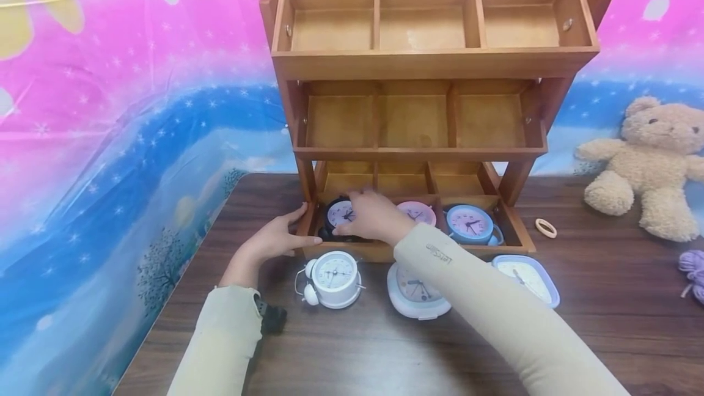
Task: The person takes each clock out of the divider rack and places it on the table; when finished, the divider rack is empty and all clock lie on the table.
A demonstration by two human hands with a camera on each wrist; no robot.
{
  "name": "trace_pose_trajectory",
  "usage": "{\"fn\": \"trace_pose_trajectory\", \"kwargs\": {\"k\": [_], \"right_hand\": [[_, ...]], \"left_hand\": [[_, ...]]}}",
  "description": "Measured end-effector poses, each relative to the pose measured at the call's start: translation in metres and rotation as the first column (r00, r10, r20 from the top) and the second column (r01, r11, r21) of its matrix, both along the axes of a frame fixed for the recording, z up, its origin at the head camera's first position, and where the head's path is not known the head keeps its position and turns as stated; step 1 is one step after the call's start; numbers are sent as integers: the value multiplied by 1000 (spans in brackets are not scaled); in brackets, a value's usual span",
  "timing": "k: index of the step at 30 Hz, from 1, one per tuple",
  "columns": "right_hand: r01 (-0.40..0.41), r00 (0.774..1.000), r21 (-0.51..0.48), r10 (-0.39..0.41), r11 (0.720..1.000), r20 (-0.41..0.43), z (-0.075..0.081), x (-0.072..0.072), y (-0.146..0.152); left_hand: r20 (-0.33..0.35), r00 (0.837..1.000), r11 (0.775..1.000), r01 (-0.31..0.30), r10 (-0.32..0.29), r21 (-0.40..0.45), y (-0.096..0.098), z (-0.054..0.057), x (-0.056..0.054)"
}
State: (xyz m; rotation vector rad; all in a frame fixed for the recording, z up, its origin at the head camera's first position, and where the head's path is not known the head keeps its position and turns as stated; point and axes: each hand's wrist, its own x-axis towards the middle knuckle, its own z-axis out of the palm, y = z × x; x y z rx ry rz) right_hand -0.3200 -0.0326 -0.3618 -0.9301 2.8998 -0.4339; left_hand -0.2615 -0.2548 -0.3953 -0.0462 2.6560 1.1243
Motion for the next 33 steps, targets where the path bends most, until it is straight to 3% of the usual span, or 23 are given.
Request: {"fn": "trace_pose_trajectory", "kwargs": {"k": [13,20,33], "right_hand": [[-18,1000,86,19,996,-7,-4,-1,-13],[-17,1000,64,17,998,-1,-2,-1,-12],[-19,997,-47,15,999,-78,13,-4,-12]], "left_hand": [[1,1000,1000,-7,7,5,4,2,2],[5,1000,1000,-12,12,13,4,2,1],[8,1000,1000,-4,3,15,-1,0,0]]}}
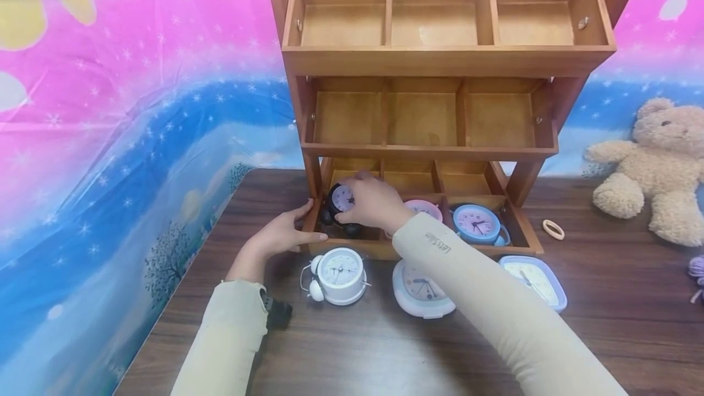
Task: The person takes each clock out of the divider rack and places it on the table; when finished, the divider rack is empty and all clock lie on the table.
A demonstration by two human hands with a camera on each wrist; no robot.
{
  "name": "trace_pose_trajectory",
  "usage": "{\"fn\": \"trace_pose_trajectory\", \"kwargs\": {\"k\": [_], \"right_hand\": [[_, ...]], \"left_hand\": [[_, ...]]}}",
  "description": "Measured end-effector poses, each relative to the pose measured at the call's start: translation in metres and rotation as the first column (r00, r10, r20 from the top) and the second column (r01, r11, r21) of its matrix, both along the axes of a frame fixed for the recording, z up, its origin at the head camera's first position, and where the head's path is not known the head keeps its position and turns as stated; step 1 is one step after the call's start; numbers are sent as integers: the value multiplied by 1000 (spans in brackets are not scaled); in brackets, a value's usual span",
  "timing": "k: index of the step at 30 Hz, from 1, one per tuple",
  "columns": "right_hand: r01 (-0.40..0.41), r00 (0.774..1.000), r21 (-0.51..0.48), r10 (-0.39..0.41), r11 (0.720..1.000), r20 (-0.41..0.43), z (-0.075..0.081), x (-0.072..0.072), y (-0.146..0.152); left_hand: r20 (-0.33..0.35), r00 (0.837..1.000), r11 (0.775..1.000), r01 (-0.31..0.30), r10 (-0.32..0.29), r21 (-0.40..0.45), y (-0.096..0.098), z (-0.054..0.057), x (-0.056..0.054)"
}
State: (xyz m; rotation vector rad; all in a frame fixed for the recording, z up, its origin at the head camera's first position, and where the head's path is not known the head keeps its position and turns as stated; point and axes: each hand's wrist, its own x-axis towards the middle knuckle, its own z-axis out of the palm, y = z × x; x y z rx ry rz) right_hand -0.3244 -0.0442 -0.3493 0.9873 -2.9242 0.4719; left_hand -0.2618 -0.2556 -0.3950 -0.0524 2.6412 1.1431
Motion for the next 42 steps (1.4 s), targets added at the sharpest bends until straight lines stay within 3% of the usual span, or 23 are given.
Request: {"fn": "trace_pose_trajectory", "kwargs": {"k": [12,23,32,42], "right_hand": [[18,1000,-30,-18,999,-7,27,20,10],[-115,993,-43,115,992,-11,49,84,30],[-265,964,5,265,964,-4,38,133,44],[-329,941,65,322,942,100,15,158,48]], "left_hand": [[2,1000,999,4,-4,33,-2,1,-1],[-18,1000,998,13,-11,65,-1,2,-1],[-16,1000,1000,17,-17,-9,-2,1,1],[-16,1000,1000,1,-1,-14,1,-1,1]]}}
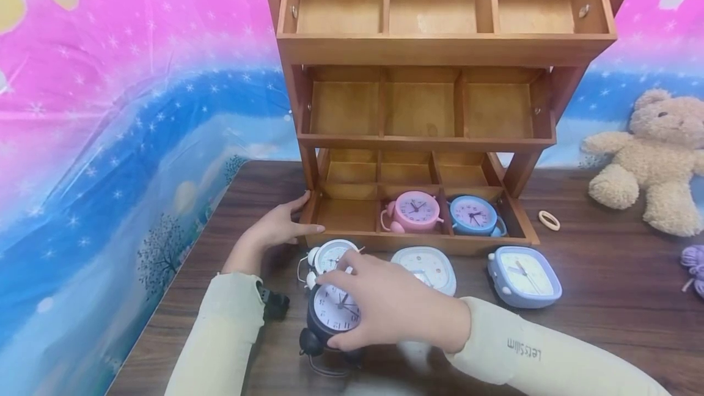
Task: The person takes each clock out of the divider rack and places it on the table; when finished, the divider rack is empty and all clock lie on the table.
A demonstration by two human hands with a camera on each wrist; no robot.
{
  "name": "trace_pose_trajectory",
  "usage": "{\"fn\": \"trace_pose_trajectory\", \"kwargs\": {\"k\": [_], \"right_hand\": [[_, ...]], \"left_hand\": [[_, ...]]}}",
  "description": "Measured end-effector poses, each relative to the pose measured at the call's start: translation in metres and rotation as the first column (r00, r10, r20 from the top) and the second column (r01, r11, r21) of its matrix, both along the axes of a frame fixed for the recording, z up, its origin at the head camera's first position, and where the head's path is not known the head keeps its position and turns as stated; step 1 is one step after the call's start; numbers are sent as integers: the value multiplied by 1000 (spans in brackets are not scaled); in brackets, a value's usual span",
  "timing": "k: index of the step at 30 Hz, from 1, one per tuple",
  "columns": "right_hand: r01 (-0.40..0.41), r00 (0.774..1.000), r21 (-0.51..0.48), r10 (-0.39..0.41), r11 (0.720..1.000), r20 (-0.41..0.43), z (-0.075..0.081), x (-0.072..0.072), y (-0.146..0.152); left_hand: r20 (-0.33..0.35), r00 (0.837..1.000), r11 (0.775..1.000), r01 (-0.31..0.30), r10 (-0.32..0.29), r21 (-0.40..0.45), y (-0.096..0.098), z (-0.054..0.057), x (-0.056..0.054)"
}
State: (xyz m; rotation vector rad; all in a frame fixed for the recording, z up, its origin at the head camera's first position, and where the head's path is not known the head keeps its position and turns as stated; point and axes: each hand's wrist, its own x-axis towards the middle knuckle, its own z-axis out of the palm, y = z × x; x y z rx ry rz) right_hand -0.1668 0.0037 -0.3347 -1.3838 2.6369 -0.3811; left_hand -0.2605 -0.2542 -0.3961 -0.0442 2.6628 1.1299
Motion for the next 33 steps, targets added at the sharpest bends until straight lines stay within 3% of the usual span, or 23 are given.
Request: {"fn": "trace_pose_trajectory", "kwargs": {"k": [6,11,33], "right_hand": [[-49,998,3,49,999,-39,-16,4,-2],[-69,997,7,70,998,-24,-25,6,-5],[-59,995,64,64,996,-75,-37,6,-15]], "left_hand": [[2,1000,1000,-2,2,3,0,1,0],[7,1000,1000,-8,8,4,0,2,0],[10,1000,1000,-20,20,13,1,0,1]]}}
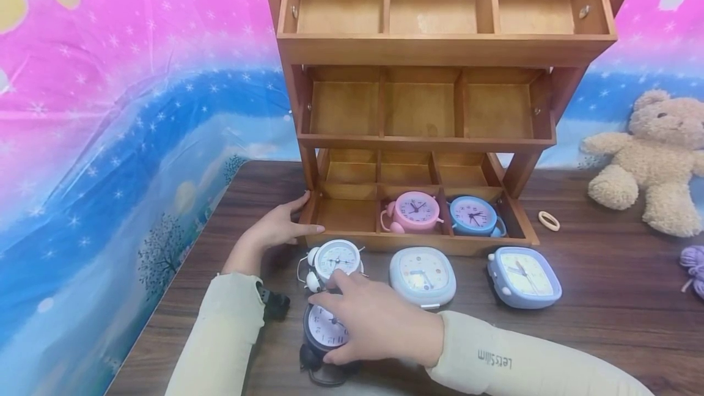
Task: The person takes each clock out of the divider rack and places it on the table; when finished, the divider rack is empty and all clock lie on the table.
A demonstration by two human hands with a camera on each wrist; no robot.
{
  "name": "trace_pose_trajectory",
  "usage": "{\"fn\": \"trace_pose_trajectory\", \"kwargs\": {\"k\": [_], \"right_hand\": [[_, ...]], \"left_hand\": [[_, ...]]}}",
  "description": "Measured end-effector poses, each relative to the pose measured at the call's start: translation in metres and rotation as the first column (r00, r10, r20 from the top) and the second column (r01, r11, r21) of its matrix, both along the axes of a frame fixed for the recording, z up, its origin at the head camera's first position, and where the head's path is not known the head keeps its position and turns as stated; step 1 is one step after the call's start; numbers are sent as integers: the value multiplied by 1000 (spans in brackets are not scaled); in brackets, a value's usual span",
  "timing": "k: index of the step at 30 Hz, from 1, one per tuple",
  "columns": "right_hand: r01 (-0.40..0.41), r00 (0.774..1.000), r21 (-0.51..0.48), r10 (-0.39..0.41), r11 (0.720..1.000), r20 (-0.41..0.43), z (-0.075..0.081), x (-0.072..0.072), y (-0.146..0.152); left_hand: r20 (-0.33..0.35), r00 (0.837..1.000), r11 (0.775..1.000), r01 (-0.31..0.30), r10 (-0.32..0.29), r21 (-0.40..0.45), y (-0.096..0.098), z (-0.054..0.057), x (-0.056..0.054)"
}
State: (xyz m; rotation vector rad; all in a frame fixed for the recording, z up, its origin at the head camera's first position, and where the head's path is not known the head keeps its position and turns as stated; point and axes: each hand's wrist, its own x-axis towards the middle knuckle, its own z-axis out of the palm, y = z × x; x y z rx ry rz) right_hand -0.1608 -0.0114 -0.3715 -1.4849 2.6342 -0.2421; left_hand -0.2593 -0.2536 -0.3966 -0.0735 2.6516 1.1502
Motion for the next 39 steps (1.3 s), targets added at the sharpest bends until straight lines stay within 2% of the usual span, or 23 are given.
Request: {"fn": "trace_pose_trajectory", "kwargs": {"k": [6,14,18,21,26,30,34,39], "right_hand": [[-1,1000,15,0,1000,29,-2,-1,0],[10,1000,24,-10,1000,27,-3,2,1],[4,1000,8,-4,1000,-22,2,4,4],[24,998,-35,-26,999,-65,13,0,7],[105,983,-144,-125,984,-138,32,-22,14],[159,961,-185,-195,970,-194,36,-45,25],[251,946,-163,-278,954,-169,32,-70,37],[372,915,-118,-385,921,-119,23,-96,52]], "left_hand": [[-1,1000,1000,2,-2,-2,0,1,0],[-2,1000,1000,4,-4,-9,1,2,0],[-4,1000,1000,8,-8,-13,1,2,0],[-6,1000,1000,14,-14,-19,1,1,0],[-6,1000,999,28,-28,-19,-2,1,1],[-4,999,999,31,-31,-22,-2,2,1],[0,1000,999,17,-17,-28,0,3,1],[0,1000,1000,15,-15,-25,0,3,0]]}}
